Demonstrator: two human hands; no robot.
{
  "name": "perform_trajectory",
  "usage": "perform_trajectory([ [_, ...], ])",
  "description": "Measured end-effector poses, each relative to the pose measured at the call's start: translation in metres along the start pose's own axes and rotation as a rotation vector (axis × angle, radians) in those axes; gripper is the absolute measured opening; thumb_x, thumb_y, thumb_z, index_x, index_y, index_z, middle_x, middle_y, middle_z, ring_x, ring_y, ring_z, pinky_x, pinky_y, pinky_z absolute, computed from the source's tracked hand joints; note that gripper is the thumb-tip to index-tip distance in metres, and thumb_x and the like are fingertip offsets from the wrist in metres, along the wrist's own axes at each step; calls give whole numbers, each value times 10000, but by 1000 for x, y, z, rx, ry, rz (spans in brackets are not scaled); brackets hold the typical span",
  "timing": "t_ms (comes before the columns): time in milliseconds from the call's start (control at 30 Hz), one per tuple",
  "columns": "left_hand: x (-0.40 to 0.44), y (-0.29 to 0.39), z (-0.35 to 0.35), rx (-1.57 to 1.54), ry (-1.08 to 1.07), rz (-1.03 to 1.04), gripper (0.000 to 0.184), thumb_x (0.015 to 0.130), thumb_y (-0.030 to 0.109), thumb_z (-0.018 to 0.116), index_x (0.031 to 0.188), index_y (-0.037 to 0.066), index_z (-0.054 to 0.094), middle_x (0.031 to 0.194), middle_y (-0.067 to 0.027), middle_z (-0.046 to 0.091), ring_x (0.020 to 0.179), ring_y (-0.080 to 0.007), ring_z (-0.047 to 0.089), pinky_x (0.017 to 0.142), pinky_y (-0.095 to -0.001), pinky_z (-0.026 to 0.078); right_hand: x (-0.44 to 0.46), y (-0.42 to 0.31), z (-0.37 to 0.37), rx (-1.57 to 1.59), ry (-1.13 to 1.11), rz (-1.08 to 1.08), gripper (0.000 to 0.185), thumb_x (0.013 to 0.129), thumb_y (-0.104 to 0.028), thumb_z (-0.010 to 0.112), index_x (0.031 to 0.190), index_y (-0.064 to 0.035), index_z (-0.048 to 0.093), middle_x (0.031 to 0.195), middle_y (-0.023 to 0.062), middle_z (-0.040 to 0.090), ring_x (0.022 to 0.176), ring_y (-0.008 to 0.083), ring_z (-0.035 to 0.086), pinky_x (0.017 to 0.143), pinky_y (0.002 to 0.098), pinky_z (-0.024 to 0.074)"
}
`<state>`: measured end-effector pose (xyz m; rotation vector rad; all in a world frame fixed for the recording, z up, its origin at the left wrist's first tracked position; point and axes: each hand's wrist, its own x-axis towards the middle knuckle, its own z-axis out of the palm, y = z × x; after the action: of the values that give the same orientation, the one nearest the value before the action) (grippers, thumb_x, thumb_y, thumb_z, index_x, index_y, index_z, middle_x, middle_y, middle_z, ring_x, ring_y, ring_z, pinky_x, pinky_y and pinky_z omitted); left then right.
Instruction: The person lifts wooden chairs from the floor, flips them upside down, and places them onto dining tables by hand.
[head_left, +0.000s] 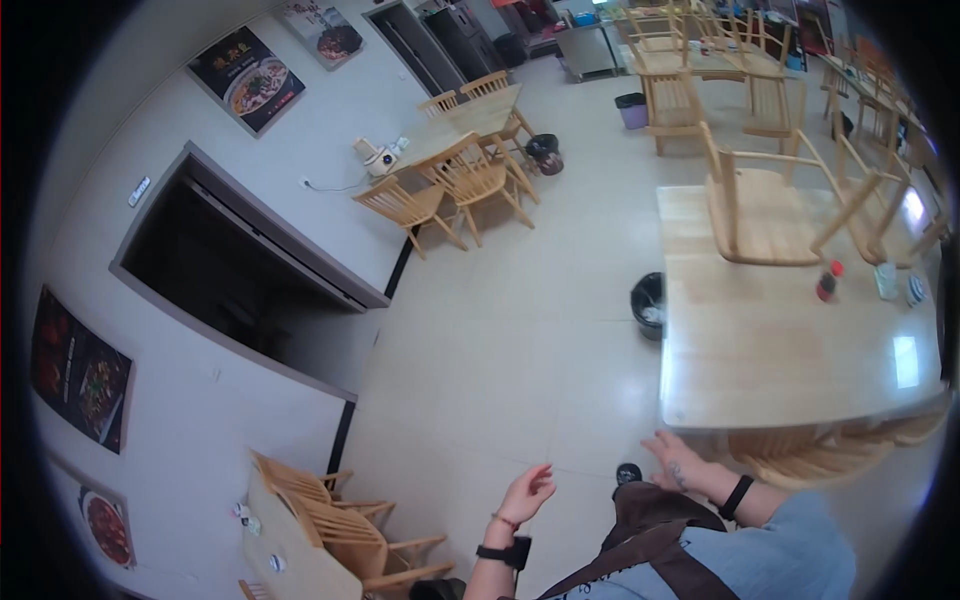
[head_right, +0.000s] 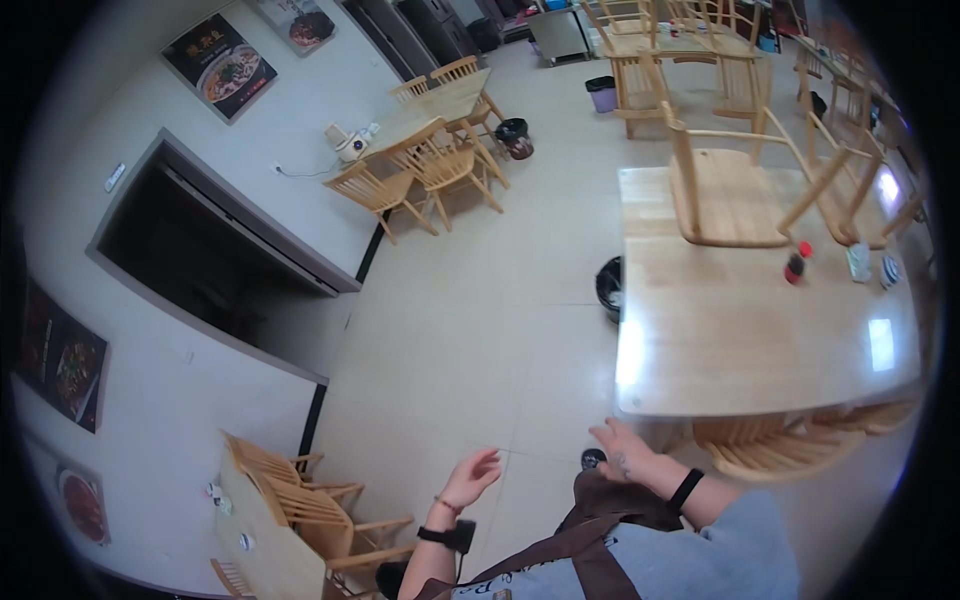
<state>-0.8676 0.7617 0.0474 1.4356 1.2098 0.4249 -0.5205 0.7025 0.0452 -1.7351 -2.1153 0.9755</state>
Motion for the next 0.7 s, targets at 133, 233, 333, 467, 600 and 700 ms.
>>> perform_trajectory([
  [133,4,-70,-111,222,237,-233,507,801,197,702,1260,70,525,1087,-126,627,967,-188,608,839,-331,508,102,-35,-14,253,-140,-58,718,756,-217,662,1384,-75,344,1398,302,267,1179,472,452,984,448,420],
  [233,13,-111,-177,121,379,-391,494,782,173,708,1233,55,544,1060,-138,633,934,-192,618,820,-330,515,166,-42,-39,222,-146,-71,712,767,-208,658,1388,-72,335,1411,308,227,1191,472,440,989,439,417],
  [333,57,-155,-233,43,354,-501,484,765,173,719,1203,37,564,985,-129,654,912,-194,622,809,-326,514,223,-29,-64,204,-135,69,709,770,-196,658,1388,-71,333,1420,313,204,1197,476,434,997,433,413],
  [467,196,-122,-297,69,182,-499,458,765,167,715,1182,33,579,953,-112,664,899,-176,624,802,-314,514,304,-16,-109,101,-17,339,717,766,-176,663,1390,-62,327,1422,326,187,1205,485,422,1014,425,400],
  [600,410,-76,-368,349,91,-122,449,780,133,698,1198,40,563,986,-97,657,895,-159,621,798,-306,512,386,-24,-152,24,233,474,737,746,-169,671,1390,-75,326,1434,293,203,1216,452,428,1022,411,397],
  [700,528,38,-377,220,-15,72,423,808,116,669,1208,42,550,1046,-99,637,896,-161,615,793,-298,508,438,-28,-205,-18,412,423,740,735,-146,679,1383,-62,332,1424,305,218,1229,450,413,1027,419,388],
])
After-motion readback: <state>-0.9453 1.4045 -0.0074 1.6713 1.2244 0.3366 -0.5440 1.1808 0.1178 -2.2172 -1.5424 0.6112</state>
